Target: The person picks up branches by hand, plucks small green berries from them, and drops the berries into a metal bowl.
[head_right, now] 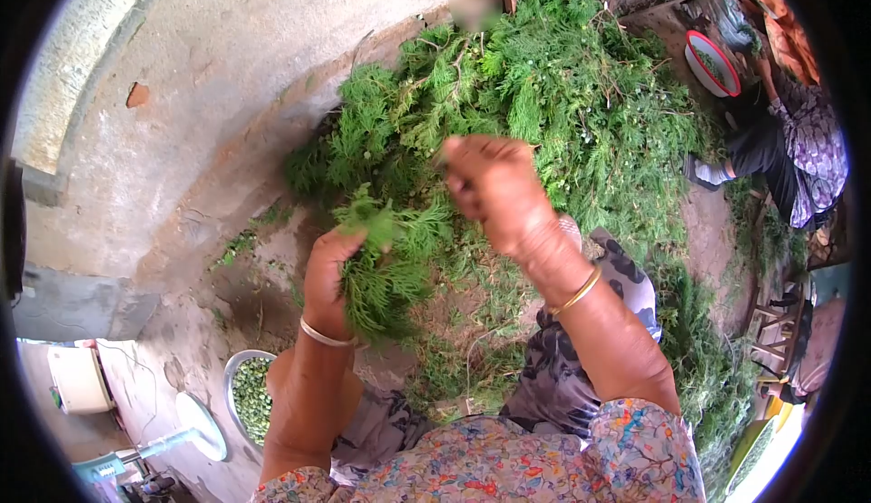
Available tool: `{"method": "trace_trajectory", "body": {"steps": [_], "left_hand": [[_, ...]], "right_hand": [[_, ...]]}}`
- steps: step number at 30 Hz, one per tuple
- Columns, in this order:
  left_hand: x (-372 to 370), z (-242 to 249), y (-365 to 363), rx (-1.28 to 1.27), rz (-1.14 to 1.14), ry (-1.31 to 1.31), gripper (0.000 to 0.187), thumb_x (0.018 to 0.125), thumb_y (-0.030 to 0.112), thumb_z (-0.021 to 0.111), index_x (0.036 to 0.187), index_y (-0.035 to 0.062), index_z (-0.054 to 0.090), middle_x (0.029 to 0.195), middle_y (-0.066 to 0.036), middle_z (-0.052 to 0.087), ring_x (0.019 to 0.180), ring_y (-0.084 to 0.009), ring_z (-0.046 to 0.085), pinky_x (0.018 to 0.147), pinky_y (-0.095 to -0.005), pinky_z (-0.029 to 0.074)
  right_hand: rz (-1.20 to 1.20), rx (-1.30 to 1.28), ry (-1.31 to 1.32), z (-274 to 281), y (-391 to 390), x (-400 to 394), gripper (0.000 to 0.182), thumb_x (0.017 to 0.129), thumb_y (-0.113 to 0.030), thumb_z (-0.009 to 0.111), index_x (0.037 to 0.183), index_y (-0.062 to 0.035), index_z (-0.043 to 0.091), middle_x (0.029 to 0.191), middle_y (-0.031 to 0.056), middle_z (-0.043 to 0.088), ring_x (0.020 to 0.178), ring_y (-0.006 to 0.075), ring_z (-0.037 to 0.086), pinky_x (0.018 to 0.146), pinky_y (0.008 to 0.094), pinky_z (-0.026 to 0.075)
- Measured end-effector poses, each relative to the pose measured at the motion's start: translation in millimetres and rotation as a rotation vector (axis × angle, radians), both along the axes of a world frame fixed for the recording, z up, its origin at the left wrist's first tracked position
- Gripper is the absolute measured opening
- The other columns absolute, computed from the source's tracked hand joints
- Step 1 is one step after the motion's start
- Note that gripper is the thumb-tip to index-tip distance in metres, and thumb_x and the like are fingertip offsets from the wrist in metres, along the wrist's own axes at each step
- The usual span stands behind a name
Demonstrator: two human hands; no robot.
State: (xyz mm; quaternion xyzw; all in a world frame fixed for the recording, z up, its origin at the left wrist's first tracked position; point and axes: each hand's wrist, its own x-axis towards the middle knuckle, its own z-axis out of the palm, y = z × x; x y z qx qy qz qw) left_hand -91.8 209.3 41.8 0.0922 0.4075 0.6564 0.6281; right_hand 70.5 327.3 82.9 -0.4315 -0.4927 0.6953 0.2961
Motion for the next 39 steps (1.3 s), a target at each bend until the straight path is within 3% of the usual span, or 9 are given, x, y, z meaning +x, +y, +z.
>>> {"method": "trace_trajectory", "body": {"steps": [2, 3, 8, 11, 14, 22, 24, 31, 39], "left_hand": [[-7.6, -6.6, -3.3, -0.026, 0.001, -0.107, 0.019, 0.084, 0.010, 0.056, 0.099, -0.0018, 0.059, 0.083, -0.008, 0.063, 0.065, -0.0164, 0.061, 0.061, -0.0285, 0.052], [-11.8, -8.6, -4.8, -0.051, -0.001, -0.209, 0.019, 0.086, 0.014, 0.056, 0.097, -0.0008, 0.059, 0.082, -0.008, 0.062, 0.064, -0.0166, 0.060, 0.060, -0.0292, 0.052], [-17.1, -8.9, -4.6, -0.004, -0.115, -0.378, 0.023, 0.088, 0.022, 0.055, 0.095, 0.0009, 0.059, 0.079, -0.006, 0.061, 0.066, -0.0169, 0.060, 0.056, -0.0293, 0.052], [-5.8, 1.3, -1.6, -0.041, -0.064, -0.352, 0.024, 0.089, 0.023, 0.055, 0.096, 0.0009, 0.059, 0.079, -0.006, 0.061, 0.063, -0.0170, 0.060, 0.052, -0.0286, 0.052], [-6.1, -12.8, 0.9, -0.057, -0.071, -0.330, 0.023, 0.089, 0.022, 0.054, 0.096, 0.0007, 0.058, 0.079, -0.007, 0.061, 0.061, -0.0172, 0.060, 0.050, -0.0283, 0.052], [-1.0, -2.1, 0.4, -0.124, -0.134, -0.383, 0.025, 0.091, 0.022, 0.047, 0.096, 0.0000, 0.058, 0.078, -0.011, 0.063, 0.061, -0.0180, 0.062, 0.048, -0.0298, 0.052], [2.9, 0.9, 2.2, -0.195, -0.071, -0.372, 0.026, 0.091, 0.022, 0.047, 0.099, -0.0006, 0.058, 0.080, -0.012, 0.063, 0.063, -0.0185, 0.063, 0.050, -0.0295, 0.053], [-5.4, -11.7, -1.2, -0.126, -0.215, -0.397, 0.027, 0.091, 0.020, 0.048, 0.102, -0.0024, 0.058, 0.082, -0.011, 0.064, 0.064, -0.0192, 0.063, 0.057, -0.0297, 0.055], [-3.9, 0.2, 0.8, -0.092, -0.251, -0.012, 0.027, 0.090, 0.021, 0.051, 0.099, -0.0025, 0.059, 0.083, -0.011, 0.065, 0.062, -0.0181, 0.064, 0.052, -0.0259, 0.054]], "right_hand": [[-0.086, -0.155, 0.426, -6.3, 17.5, 12.1, 0.012, 0.085, -0.013, 0.056, 0.079, -0.0025, 0.057, 0.063, 0.0038, 0.054, 0.046, 0.0060, 0.038, 0.037, 0.0186, 0.027], [-0.086, -0.221, 0.452, -3.1, 18.4, 13.8, 0.011, 0.084, -0.011, 0.054, 0.089, -0.0011, 0.056, 0.071, 0.0081, 0.056, 0.047, 0.0064, 0.039, 0.036, 0.0187, 0.026], [0.083, -0.254, 0.315, 5.0, 2.1, 8.0, 0.015, 0.082, -0.010, 0.058, 0.092, 0.0013, 0.058, 0.070, 0.0093, 0.059, 0.049, 0.0075, 0.044, 0.037, 0.0183, 0.030], [0.219, 0.122, -0.045, 4.9, -19.5, -8.1, 0.011, 0.074, -0.009, 0.070, 0.075, 0.0005, 0.066, 0.056, 0.0025, 0.058, 0.050, 0.0061, 0.049, 0.042, 0.0212, 0.037], [0.182, 0.504, -0.204, -30.0, -27.3, -18.2, 0.013, 0.076, -0.010, 0.069, 0.077, 0.0028, 0.066, 0.057, 0.0036, 0.057, 0.050, 0.0066, 0.045, 0.045, 0.0255, 0.038], [0.189, 0.268, -0.163, -35.4, -20.5, -23.7, 0.022, 0.079, -0.017, 0.066, 0.074, 0.0042, 0.065, 0.054, 0.0026, 0.055, 0.048, 0.0064, 0.042, 0.043, 0.0267, 0.035], [0.114, 0.017, -0.091, -25.2, -22.2, -23.7, 0.019, 0.081, -0.018, 0.065, 0.076, 0.0010, 0.064, 0.059, 0.0026, 0.058, 0.045, 0.0051, 0.044, 0.040, 0.0207, 0.033], [0.160, 0.023, -0.220, -17.3, -22.7, -28.6, 0.027, 0.082, -0.020, 0.061, 0.076, 0.0061, 0.063, 0.059, 0.0055, 0.057, 0.044, 0.0069, 0.045, 0.039, 0.0243, 0.034], [-0.016, -0.320, 0.054, -22.4, -12.2, -25.7, 0.016, 0.084, -0.015, 0.055, 0.078, 0.0003, 0.056, 0.060, 0.0037, 0.053, 0.041, 0.0080, 0.039, 0.037, 0.0220, 0.028]]}}
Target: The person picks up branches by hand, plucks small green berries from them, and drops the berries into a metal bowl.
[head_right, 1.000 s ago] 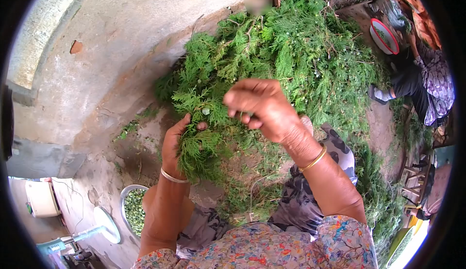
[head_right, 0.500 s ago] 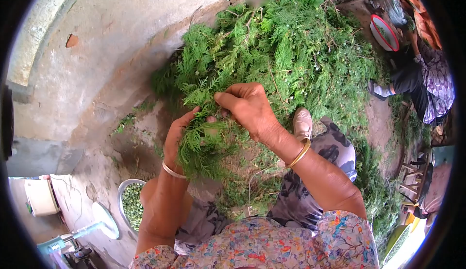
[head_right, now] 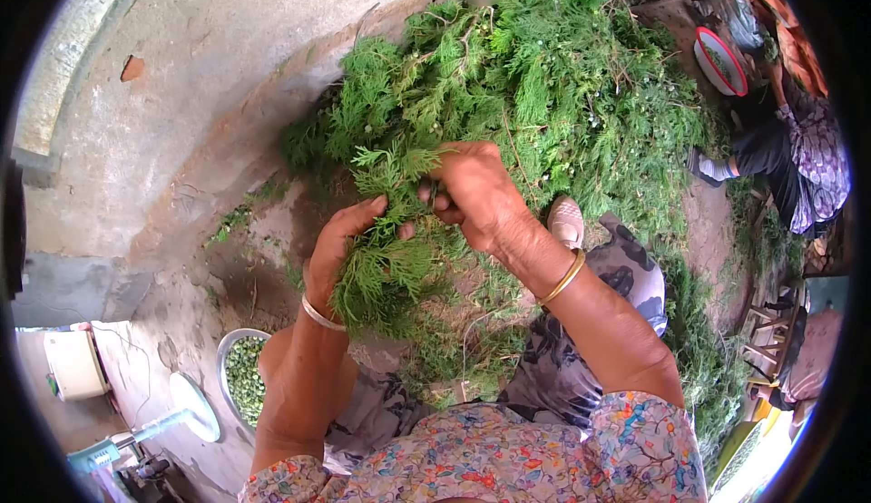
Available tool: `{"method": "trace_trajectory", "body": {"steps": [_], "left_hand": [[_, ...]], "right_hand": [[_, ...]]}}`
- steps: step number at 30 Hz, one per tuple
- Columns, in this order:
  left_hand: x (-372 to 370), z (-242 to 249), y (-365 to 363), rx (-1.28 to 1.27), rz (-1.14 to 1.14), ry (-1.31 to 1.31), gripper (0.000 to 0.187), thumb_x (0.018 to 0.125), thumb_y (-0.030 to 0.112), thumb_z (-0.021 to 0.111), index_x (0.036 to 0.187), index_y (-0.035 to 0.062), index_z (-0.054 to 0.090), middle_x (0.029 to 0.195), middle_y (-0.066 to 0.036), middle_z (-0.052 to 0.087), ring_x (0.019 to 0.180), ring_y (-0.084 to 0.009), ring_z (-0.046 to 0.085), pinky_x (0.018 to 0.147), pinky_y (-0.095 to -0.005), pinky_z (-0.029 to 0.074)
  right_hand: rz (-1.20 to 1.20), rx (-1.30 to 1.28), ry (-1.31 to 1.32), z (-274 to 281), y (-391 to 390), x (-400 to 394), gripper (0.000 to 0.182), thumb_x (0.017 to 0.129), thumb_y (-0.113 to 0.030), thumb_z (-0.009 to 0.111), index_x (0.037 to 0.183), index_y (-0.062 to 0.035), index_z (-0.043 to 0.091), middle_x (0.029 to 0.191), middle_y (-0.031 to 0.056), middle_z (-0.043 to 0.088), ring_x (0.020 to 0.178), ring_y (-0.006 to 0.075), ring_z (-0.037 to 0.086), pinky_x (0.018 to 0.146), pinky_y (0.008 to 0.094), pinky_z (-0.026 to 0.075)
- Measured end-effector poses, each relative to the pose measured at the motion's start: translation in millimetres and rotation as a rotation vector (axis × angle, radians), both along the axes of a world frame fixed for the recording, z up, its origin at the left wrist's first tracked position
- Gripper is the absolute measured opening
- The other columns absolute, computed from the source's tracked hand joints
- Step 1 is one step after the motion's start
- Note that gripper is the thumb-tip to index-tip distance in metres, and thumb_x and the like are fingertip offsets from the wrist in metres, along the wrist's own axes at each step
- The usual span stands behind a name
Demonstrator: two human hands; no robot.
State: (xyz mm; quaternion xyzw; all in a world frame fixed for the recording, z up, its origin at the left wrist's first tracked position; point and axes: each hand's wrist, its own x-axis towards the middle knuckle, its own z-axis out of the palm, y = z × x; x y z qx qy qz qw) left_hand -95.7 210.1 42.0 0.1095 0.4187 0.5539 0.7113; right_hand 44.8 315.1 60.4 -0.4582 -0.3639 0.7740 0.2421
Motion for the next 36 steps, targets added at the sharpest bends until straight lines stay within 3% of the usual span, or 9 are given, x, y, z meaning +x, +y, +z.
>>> {"method": "trace_trajectory", "body": {"steps": [5, 11, 14, 19, 21, 24, 30, 34, 36], "left_hand": [[0.8, 0.2, -1.8, -0.069, 0.156, -0.292, 0.027, 0.091, 0.021, 0.049, 0.100, -0.0025, 0.059, 0.084, -0.013, 0.066, 0.063, -0.0204, 0.064, 0.054, -0.0286, 0.054], [-13.0, -22.5, -2.4, 0.083, 0.217, -0.365, 0.030, 0.092, 0.023, 0.044, 0.101, -0.0022, 0.057, 0.086, -0.014, 0.065, 0.072, -0.0234, 0.064, 0.065, -0.0336, 0.054], [-9.8, -16.1, 1.3, 0.042, 0.242, -0.374, 0.032, 0.092, 0.025, 0.044, 0.102, -0.0027, 0.056, 0.088, -0.015, 0.064, 0.078, -0.0247, 0.063, 0.070, -0.0350, 0.053], [-4.2, -34.5, 6.9, -0.032, 0.244, -0.376, 0.032, 0.093, 0.024, 0.042, 0.104, -0.0022, 0.056, 0.096, -0.015, 0.064, 0.085, -0.0268, 0.063, 0.078, -0.0386, 0.052], [1.6, -36.5, 9.5, -0.024, 0.281, -0.365, 0.033, 0.093, 0.024, 0.042, 0.109, -0.0018, 0.055, 0.103, -0.015, 0.062, 0.092, -0.0270, 0.061, 0.085, -0.0390, 0.049], [5.5, -27.4, 12.4, 0.039, 0.327, -0.379, 0.032, 0.093, 0.024, 0.046, 0.107, -0.0032, 0.056, 0.099, -0.014, 0.063, 0.089, -0.0264, 0.062, 0.083, -0.0392, 0.050], [13.0, -20.2, 11.9, 0.057, 0.352, -0.372, 0.032, 0.093, 0.023, 0.048, 0.109, -0.0040, 0.054, 0.099, -0.014, 0.063, 0.088, -0.0251, 0.062, 0.083, -0.0383, 0.050], [9.4, -31.0, 8.1, 0.021, 0.322, -0.324, 0.031, 0.092, 0.022, 0.050, 0.108, -0.0042, 0.055, 0.096, -0.013, 0.064, 0.083, -0.0236, 0.063, 0.078, -0.0359, 0.052], [5.6, -26.0, 8.1, 0.067, 0.276, -0.335, 0.032, 0.093, 0.025, 0.047, 0.108, -0.0025, 0.055, 0.098, -0.012, 0.064, 0.085, -0.0223, 0.063, 0.080, -0.0339, 0.051]], "right_hand": [[-0.177, -0.039, 0.298, 6.5, 33.9, 24.9, 0.014, 0.082, -0.015, 0.048, 0.081, -0.0022, 0.054, 0.060, 0.0025, 0.048, 0.044, 0.0068, 0.036, 0.037, 0.0188, 0.023], [0.095, 0.076, 0.212, 11.3, 3.3, 22.9, 0.016, 0.081, -0.018, 0.056, 0.082, -0.0015, 0.058, 0.064, 0.0065, 0.058, 0.048, 0.0063, 0.048, 0.037, 0.0177, 0.032], [0.366, 0.400, -0.008, 17.5, -13.1, 17.1, 0.013, 0.077, -0.013, 0.067, 0.071, -0.0018, 0.065, 0.059, 0.0021, 0.059, 0.051, 0.0041, 0.051, 0.040, 0.0203, 0.036], [0.325, 0.828, -0.044, -8.9, -33.2, 4.5, 0.014, 0.075, -0.008, 0.068, 0.079, 0.0040, 0.063, 0.061, 0.0039, 0.058, 0.057, 0.0039, 0.050, 0.049, 0.0232, 0.040], [0.356, 1.028, -0.182, -12.2, -32.1, 4.2, 0.014, 0.071, -0.008, 0.065, 0.076, 0.0044, 0.061, 0.063, 0.0176, 0.059, 0.053, 0.0273, 0.059, 0.051, 0.0340, 0.045], [0.440, 1.071, -0.255, -10.4, -29.1, 4.8, 0.013, 0.068, -0.006, 0.064, 0.072, 0.0042, 0.057, 0.066, 0.0231, 0.056, 0.062, 0.0389, 0.057, 0.056, 0.0403, 0.046], [0.365, 1.228, -0.272, -20.4, -33.2, 4.2, 0.013, 0.066, -0.003, 0.062, 0.067, 0.0053, 0.052, 0.067, 0.0242, 0.056, 0.065, 0.0433, 0.055, 0.058, 0.0432, 0.045], [0.365, 1.068, -0.195, -25.7, -30.3, 2.8, 0.011, 0.066, -0.002, 0.061, 0.070, 0.0065, 0.054, 0.062, 0.0191, 0.057, 0.056, 0.0342, 0.057, 0.054, 0.0390, 0.045], [0.276, 0.753, -0.043, -19.3, -26.4, 1.6, 0.012, 0.069, -0.003, 0.062, 0.074, 0.0070, 0.058, 0.057, 0.0096, 0.056, 0.050, 0.0165, 0.053, 0.049, 0.0319, 0.043]]}}
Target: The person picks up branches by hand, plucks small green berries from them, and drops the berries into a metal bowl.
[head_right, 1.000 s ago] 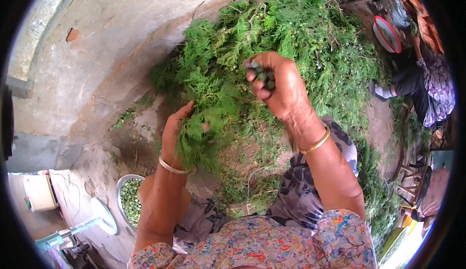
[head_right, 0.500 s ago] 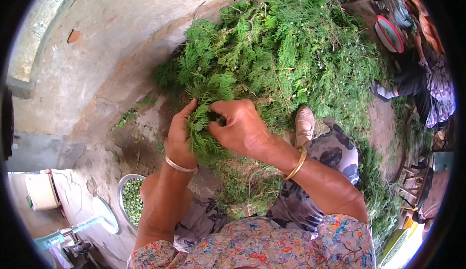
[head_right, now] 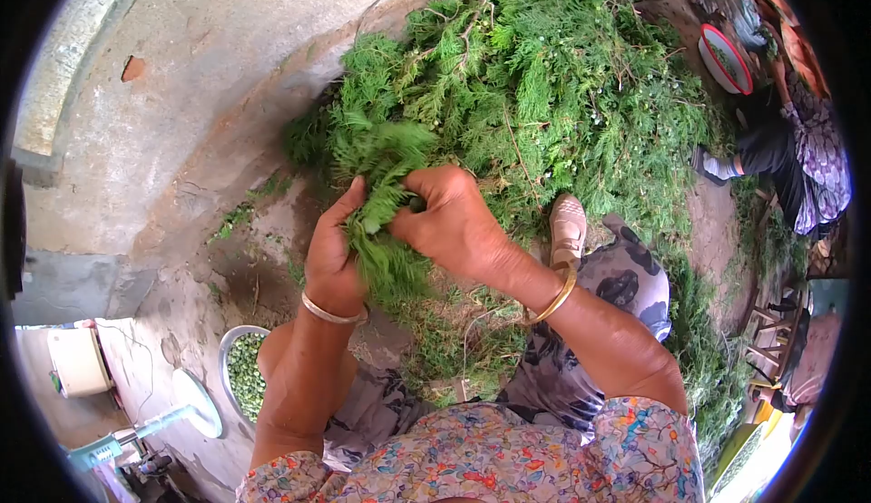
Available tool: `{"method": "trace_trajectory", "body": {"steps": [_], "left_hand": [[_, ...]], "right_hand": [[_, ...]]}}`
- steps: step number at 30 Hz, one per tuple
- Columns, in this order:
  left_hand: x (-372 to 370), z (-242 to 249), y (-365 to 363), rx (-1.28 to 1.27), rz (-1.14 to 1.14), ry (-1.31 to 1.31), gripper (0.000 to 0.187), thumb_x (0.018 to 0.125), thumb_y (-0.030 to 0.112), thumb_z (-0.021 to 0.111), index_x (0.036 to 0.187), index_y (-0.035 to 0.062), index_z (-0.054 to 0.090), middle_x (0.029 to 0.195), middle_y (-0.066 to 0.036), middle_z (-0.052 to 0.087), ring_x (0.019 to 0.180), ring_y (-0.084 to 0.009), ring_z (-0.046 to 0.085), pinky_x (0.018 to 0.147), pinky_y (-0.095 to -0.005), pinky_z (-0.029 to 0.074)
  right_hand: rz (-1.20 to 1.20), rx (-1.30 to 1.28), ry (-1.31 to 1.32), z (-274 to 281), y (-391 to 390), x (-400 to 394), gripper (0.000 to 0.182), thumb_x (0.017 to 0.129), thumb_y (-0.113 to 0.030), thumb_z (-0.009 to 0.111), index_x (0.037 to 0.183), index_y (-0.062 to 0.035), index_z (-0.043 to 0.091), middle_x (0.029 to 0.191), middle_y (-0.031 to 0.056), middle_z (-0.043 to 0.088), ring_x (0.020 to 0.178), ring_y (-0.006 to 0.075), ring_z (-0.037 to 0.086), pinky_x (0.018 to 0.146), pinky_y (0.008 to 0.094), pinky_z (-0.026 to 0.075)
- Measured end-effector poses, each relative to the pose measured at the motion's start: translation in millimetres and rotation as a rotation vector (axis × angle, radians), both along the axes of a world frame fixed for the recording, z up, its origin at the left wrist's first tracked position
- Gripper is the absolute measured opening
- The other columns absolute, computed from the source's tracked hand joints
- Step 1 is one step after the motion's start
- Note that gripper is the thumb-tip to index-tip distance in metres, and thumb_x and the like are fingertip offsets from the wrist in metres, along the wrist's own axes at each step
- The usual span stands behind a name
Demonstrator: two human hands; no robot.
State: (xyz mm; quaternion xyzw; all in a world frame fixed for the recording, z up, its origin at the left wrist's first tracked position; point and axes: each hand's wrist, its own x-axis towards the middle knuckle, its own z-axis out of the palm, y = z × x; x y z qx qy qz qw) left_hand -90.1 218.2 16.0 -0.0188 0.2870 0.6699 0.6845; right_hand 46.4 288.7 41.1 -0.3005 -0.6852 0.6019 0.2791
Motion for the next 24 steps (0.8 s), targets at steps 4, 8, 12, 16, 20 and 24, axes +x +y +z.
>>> {"method": "trace_trajectory", "body": {"steps": [4, 8, 12, 16, 20, 24], "left_hand": [[3.7, 21.5, -2.2, 0.013, -0.015, 0.452, 0.032, 0.094, 0.027, 0.047, 0.102, -0.0021, 0.057, 0.089, -0.010, 0.064, 0.077, -0.0181, 0.063, 0.070, -0.0290, 0.053], [2.2, 11.7, -6.6, 0.086, -0.020, 0.257, 0.036, 0.095, 0.031, 0.044, 0.097, -0.0013, 0.058, 0.081, -0.009, 0.062, 0.070, -0.0173, 0.062, 0.065, -0.0285, 0.053], [9.0, 22.6, -4.3, 0.170, -0.079, 0.183, 0.045, 0.094, 0.038, 0.043, 0.105, -0.0042, 0.054, 0.084, -0.012, 0.061, 0.077, -0.0199, 0.062, 0.069, -0.0296, 0.052], [12.5, 31.5, -3.2, 0.187, -0.086, 0.122, 0.046, 0.096, 0.037, 0.039, 0.105, -0.0054, 0.053, 0.082, -0.013, 0.060, 0.078, -0.0233, 0.062, 0.073, -0.0320, 0.052], [-5.0, -0.5, -4.3, 0.208, -0.095, 0.115, 0.046, 0.096, 0.039, 0.037, 0.103, -0.0035, 0.054, 0.078, -0.009, 0.059, 0.071, -0.0211, 0.058, 0.064, -0.0314, 0.049], [-3.4, 2.5, -4.8, 0.123, -0.107, 0.025, 0.048, 0.096, 0.045, 0.030, 0.089, 0.0039, 0.054, 0.064, -0.001, 0.048, 0.062, -0.0156, 0.043, 0.053, -0.0294, 0.037]], "right_hand": [[-0.004, -0.074, -0.029, 9.9, 2.8, 1.1, 0.012, 0.072, -0.006, 0.063, 0.074, 0.0061, 0.060, 0.056, 0.0016, 0.053, 0.053, 0.0044, 0.046, 0.045, 0.0242, 0.038], [-0.054, -0.631, 0.165, 22.4, 10.6, 7.3, 0.009, 0.072, -0.005, 0.062, 0.076, 0.0030, 0.059, 0.059, 0.0009, 0.053, 0.049, 0.0043, 0.043, 0.041, 0.0196, 0.032], [-0.019, -0.853, 0.256, 29.2, 14.8, 11.2, 0.016, 0.074, -0.010, 0.061, 0.083, 0.0023, 0.057, 0.067, 0.0046, 0.055, 0.048, 0.0059, 0.040, 0.039, 0.0183, 0.027], [0.093, -0.932, 0.303, 28.5, 19.1, 15.7, 0.021, 0.079, -0.019, 0.061, 0.083, 0.0011, 0.057, 0.072, 0.0086, 0.058, 0.048, 0.0068, 0.041, 0.038, 0.0183, 0.027], [0.026, -0.834, 0.294, 33.5, 17.8, 18.9, 0.020, 0.082, -0.020, 0.062, 0.081, 0.0000, 0.058, 0.071, 0.0081, 0.059, 0.048, 0.0067, 0.043, 0.037, 0.0178, 0.026], [0.052, -0.611, 0.258, 34.8, 16.6, 21.3, 0.014, 0.083, -0.013, 0.064, 0.077, 0.0000, 0.063, 0.063, 0.0060, 0.059, 0.048, 0.0060, 0.045, 0.037, 0.0176, 0.027]]}}
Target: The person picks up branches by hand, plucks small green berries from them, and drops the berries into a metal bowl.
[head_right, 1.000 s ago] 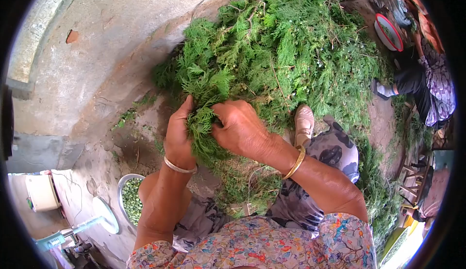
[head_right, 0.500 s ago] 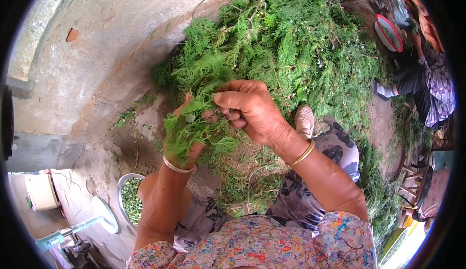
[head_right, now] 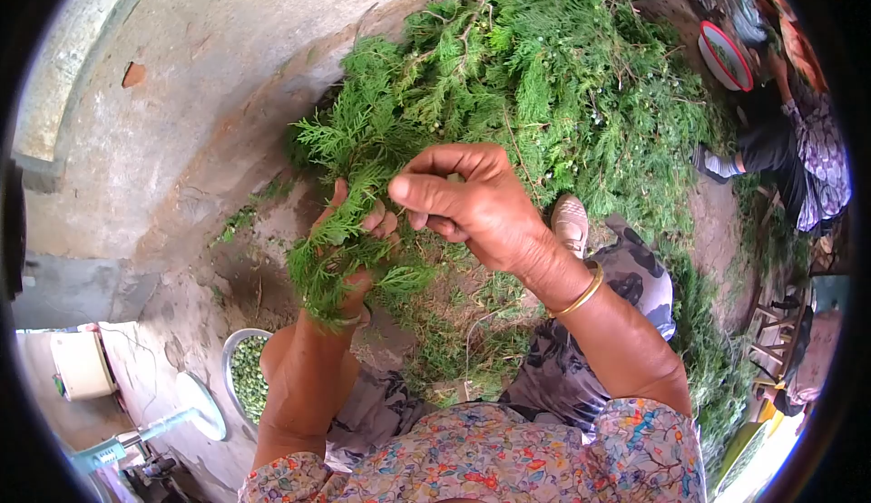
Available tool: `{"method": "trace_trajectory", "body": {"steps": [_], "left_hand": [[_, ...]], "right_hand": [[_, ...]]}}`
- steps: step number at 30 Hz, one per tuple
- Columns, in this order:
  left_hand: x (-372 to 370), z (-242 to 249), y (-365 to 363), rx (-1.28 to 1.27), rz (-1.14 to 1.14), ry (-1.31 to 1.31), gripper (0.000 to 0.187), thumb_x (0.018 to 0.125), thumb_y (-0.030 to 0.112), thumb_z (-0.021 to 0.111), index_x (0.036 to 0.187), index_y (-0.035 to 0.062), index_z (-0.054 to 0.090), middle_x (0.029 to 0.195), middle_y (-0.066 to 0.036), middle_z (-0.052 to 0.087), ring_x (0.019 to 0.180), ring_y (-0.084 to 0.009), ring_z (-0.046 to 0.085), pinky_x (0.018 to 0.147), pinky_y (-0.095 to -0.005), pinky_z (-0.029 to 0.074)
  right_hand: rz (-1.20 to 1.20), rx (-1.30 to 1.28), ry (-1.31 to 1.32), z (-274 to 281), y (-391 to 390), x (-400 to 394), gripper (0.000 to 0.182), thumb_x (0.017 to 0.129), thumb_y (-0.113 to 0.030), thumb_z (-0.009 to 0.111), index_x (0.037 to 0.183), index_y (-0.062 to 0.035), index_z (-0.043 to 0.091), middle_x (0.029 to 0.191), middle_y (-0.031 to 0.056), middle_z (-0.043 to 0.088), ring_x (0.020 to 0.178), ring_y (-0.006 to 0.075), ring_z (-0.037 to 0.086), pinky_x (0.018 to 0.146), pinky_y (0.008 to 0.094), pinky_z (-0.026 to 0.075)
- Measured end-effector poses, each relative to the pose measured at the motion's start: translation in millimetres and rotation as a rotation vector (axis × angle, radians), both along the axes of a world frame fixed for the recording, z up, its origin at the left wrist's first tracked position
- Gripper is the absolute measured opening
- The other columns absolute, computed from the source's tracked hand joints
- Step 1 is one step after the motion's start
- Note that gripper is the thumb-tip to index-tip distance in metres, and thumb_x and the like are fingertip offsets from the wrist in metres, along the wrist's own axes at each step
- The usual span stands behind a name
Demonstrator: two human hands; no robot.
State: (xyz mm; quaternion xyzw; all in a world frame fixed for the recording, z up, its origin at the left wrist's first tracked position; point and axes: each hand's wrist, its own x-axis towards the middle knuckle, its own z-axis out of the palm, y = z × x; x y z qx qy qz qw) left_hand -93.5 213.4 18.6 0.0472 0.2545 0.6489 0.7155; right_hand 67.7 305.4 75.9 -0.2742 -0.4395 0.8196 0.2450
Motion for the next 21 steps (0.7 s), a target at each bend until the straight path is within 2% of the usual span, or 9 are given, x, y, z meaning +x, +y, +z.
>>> {"method": "trace_trajectory", "body": {"steps": [2, 7, 9, 10, 12, 13, 15, 19, 21], "left_hand": [[3.1, 2.9, 1.4, -0.007, -0.009, 0.034, 0.048, 0.096, 0.045, 0.031, 0.089, 0.0040, 0.054, 0.062, 0.000, 0.047, 0.060, -0.0155, 0.043, 0.053, -0.0296, 0.037], [7.1, 1.6, 4.4, 0.065, -0.081, 0.112, 0.048, 0.096, 0.045, 0.030, 0.092, 0.0041, 0.054, 0.058, 0.000, 0.045, 0.055, -0.0140, 0.041, 0.050, -0.0289, 0.036], [11.4, 7.9, 3.4, -0.075, 0.033, 0.420, 0.039, 0.095, 0.040, 0.041, 0.090, 0.0042, 0.056, 0.060, 0.002, 0.048, 0.052, -0.0102, 0.040, 0.047, -0.0255, 0.033], [14.8, 14.6, 4.4, -0.075, 0.033, 0.420, 0.039, 0.095, 0.040, 0.041, 0.090, 0.0042, 0.056, 0.060, 0.002, 0.048, 0.052, -0.0102, 0.040, 0.047, -0.0255, 0.033], [22.1, 29.5, 6.7, -0.161, 0.254, 0.691, 0.027, 0.091, 0.030, 0.054, 0.083, 0.0045, 0.058, 0.063, 0.005, 0.049, 0.052, -0.0050, 0.037, 0.046, -0.0222, 0.028], [20.5, 29.8, 5.6, -0.162, 0.254, 0.691, 0.027, 0.091, 0.030, 0.054, 0.083, 0.0045, 0.058, 0.063, 0.005, 0.049, 0.052, -0.0050, 0.037, 0.046, -0.0222, 0.028], [16.6, 29.7, 1.9, -0.038, 0.321, 0.947, 0.021, 0.085, 0.021, 0.065, 0.087, 0.0005, 0.063, 0.064, 0.008, 0.048, 0.053, -0.0007, 0.035, 0.047, -0.0187, 0.026], [18.7, 27.6, 2.4, -0.030, 0.347, 1.090, 0.015, 0.085, 0.016, 0.063, 0.086, 0.0004, 0.063, 0.062, 0.008, 0.047, 0.055, -0.0004, 0.034, 0.048, -0.0188, 0.025], [21.5, 28.1, 2.6, -0.028, 0.344, 1.073, 0.015, 0.086, 0.015, 0.062, 0.085, 0.0003, 0.062, 0.062, 0.008, 0.047, 0.056, -0.0004, 0.035, 0.048, -0.0187, 0.026]], "right_hand": [[-0.045, 0.246, -0.073, 2.3, -5.5, -4.3, 0.011, 0.082, -0.008, 0.063, 0.078, 0.0016, 0.066, 0.064, 0.0084, 0.063, 0.048, 0.0066, 0.050, 0.040, 0.0185, 0.035], [-0.128, 0.410, -0.102, -8.8, -7.6, -11.0, 0.015, 0.083, -0.008, 0.059, 0.075, 0.0040, 0.065, 0.061, 0.0058, 0.063, 0.050, 0.0088, 0.055, 0.044, 0.0227, 0.042], [-0.214, 0.458, -0.236, -7.4, -6.6, -11.9, 0.017, 0.083, -0.009, 0.061, 0.071, 0.0021, 0.065, 0.058, 0.0029, 0.061, 0.048, 0.0063, 0.052, 0.044, 0.0217, 0.040], [-0.214, 0.458, -0.236, -2.4, -6.3, -10.3, 0.017, 0.083, -0.009, 0.061, 0.071, 0.0021, 0.065, 0.058, 0.0029, 0.061, 0.048, 0.0063, 0.052, 0.044, 0.0217, 0.040], [-0.298, 0.104, -0.247, 10.8, -5.5, -4.1, 0.017, 0.082, -0.012, 0.064, 0.071, 0.0004, 0.065, 0.056, 0.0008, 0.059, 0.046, 0.0038, 0.047, 0.043, 0.0202, 0.038], [-0.297, 0.103, -0.247, 9.1, -2.4, -2.2, 0.017, 0.082, -0.012, 0.064, 0.071, 0.0004, 0.065, 0.056, 0.0008, 0.059, 0.046, 0.0038, 0.047, 0.043, 0.0202, 0.038], [-0.397, 0.236, -0.141, 4.8, 5.2, 2.1, 0.016, 0.080, -0.014, 0.068, 0.071, -0.0010, 0.066, 0.057, 0.0001, 0.059, 0.047, 0.0023, 0.045, 0.043, 0.0197, 0.036], [-0.140, 0.690, -0.265, 0.7, -6.1, -0.7, 0.009, 0.077, -0.006, 0.066, 0.076, 0.0024, 0.065, 0.062, 0.0019, 0.061, 0.053, 0.0050, 0.052, 0.048, 0.0215, 0.041], [-0.089, 0.656, -0.260, -4.0, -9.6, -4.0, 0.009, 0.074, -0.004, 0.066, 0.079, 0.0037, 0.065, 0.062, 0.0042, 0.062, 0.056, 0.0067, 0.054, 0.050, 0.0236, 0.044]]}}
